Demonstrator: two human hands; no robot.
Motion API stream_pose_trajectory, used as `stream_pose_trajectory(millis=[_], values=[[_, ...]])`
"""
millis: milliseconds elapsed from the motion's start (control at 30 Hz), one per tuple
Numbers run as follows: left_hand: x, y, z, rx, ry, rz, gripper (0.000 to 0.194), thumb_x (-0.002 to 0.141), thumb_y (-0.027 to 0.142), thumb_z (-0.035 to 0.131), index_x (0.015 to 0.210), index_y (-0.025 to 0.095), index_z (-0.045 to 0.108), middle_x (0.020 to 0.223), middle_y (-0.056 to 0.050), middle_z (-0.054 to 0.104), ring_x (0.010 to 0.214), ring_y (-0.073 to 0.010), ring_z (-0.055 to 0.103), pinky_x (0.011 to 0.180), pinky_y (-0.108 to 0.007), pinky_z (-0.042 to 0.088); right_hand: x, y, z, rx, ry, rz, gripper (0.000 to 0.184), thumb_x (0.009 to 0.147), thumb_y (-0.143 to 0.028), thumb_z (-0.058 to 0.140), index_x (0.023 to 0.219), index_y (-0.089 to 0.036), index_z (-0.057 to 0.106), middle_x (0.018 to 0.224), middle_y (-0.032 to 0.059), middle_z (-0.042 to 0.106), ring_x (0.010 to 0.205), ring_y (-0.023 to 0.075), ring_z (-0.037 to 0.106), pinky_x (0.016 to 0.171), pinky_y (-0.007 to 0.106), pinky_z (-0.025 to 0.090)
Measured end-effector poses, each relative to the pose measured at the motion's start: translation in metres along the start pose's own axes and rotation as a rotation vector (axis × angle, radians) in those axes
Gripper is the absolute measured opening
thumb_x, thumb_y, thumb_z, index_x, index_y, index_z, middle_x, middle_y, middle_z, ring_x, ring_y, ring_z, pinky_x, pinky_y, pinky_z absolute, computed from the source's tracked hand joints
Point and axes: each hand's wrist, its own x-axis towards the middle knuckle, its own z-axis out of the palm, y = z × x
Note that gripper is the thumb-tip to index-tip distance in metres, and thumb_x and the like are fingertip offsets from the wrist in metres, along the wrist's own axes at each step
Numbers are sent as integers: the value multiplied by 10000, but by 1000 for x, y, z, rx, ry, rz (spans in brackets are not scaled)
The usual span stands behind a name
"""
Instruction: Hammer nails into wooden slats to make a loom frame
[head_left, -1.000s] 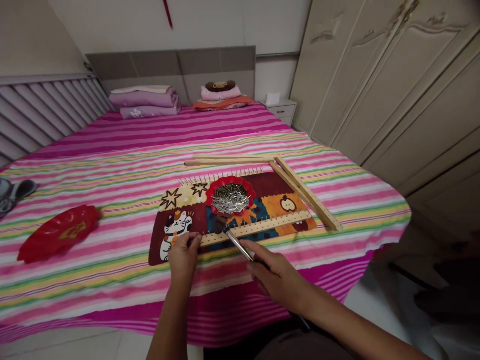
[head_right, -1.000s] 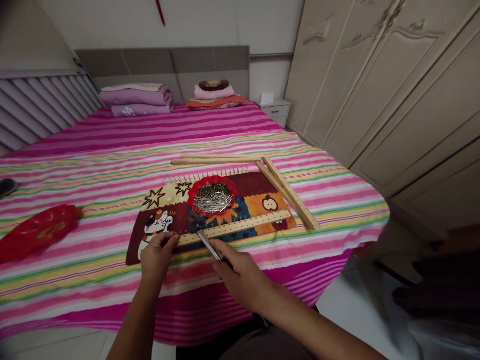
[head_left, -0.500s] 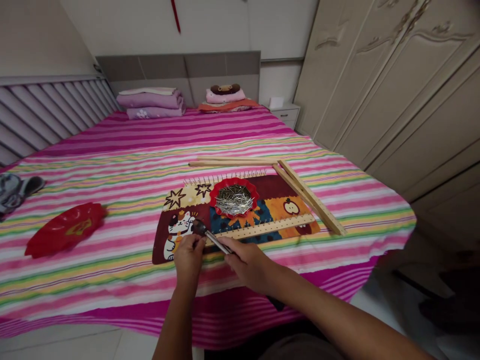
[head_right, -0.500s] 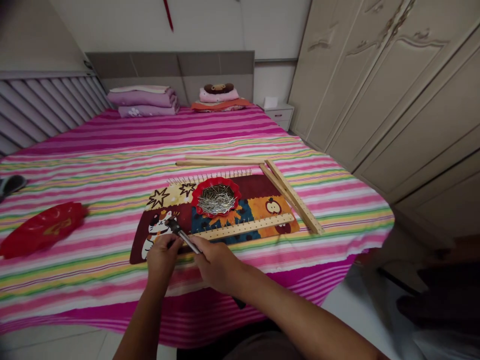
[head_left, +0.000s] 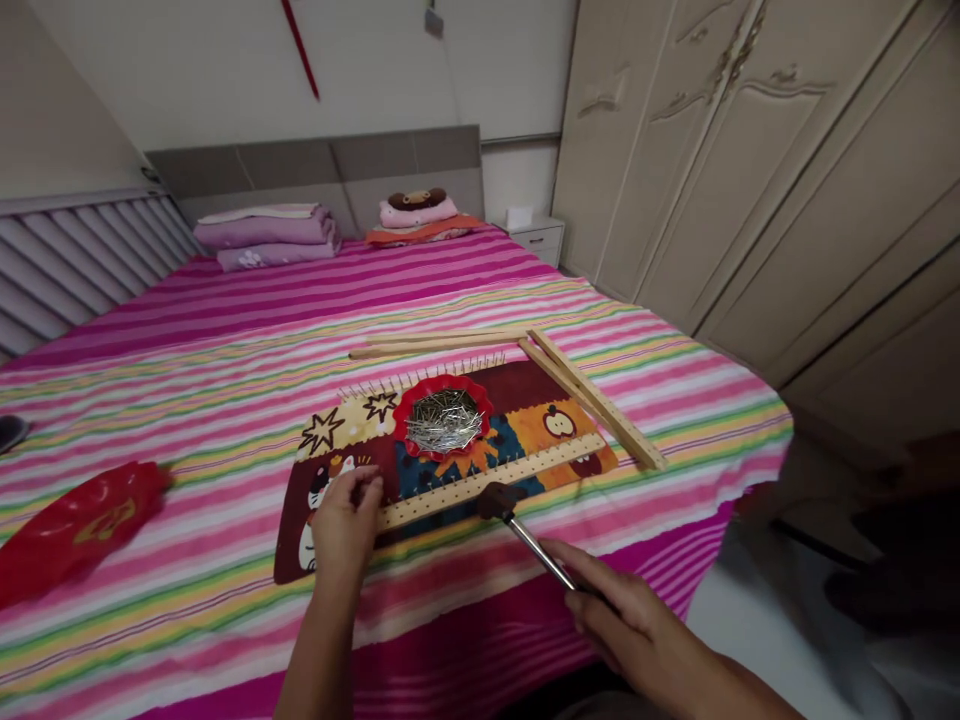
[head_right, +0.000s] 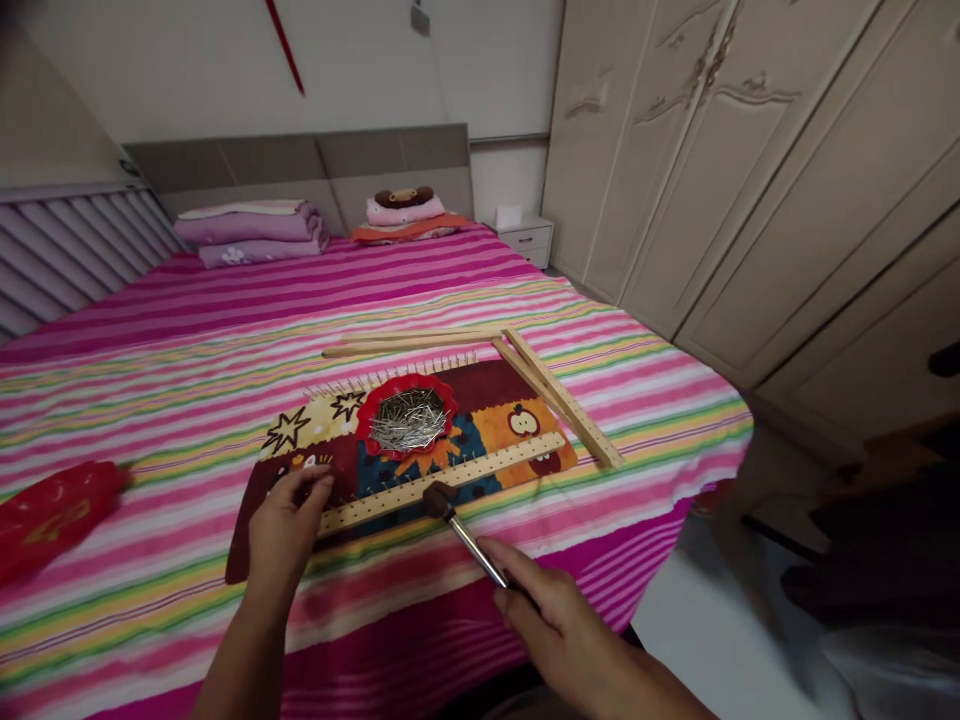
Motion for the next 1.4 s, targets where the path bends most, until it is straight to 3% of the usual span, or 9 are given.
stream_pose_trajectory(millis=[167,333,667,833,967,1100,1233,1400], values=[[45,36,38,348,-206,310,216,742,229,515,805,230,722,889,-61,706,866,-219,613,839,-327,443,-3,19,-13,60,53,15,542,941,-431,436,1417,-172,426,487,-84,306,412,98,312,372,196,231],[61,54,66,679,-346,346,214,730,186,538,790,236,737,922,-96,708,908,-286,601,795,-393,410,-3,27,-17,101,122,22,537,912,-462,473,1377,-194,492,477,-72,351,420,106,349,380,193,288],[74,51,67,648,-493,433,145,689,159,579,675,234,701,827,-66,660,833,-216,603,769,-317,404,2,27,-15,192,131,140,643,868,-541,497,1408,-194,450,523,-67,418,379,80,325,359,194,263],[78,49,59,569,-495,442,156,730,206,551,720,239,703,809,-37,669,762,-169,605,725,-262,419,2,35,-11,194,146,132,666,873,-532,481,1421,-158,421,499,-82,386,368,80,316,350,194,233],[78,47,48,239,-408,327,133,705,246,582,710,234,715,808,-31,690,779,-175,613,761,-277,451,3,34,-8,204,127,154,695,878,-526,464,1442,-130,375,462,-106,325,345,81,294,339,195,203],[75,43,38,-224,-317,4,111,633,280,656,702,212,711,709,-13,688,690,-158,610,716,-288,490,4,32,-5,218,121,172,723,855,-551,481,1439,-136,383,471,-108,326,341,75,285,333,196,192],[66,42,24,-667,-231,-285,169,572,237,716,714,148,688,647,-8,664,591,-107,601,586,-227,505,1,30,-2,236,127,166,672,864,-528,492,1423,-163,417,477,-97,368,347,75,298,342,195,209],[57,42,6,-882,-177,-426,178,547,104,736,712,116,670,623,-7,655,560,-85,610,524,-176,518,0,33,-1,224,131,121,693,854,-527,507,1425,-146,413,488,-91,382,365,79,312,362,196,235]])
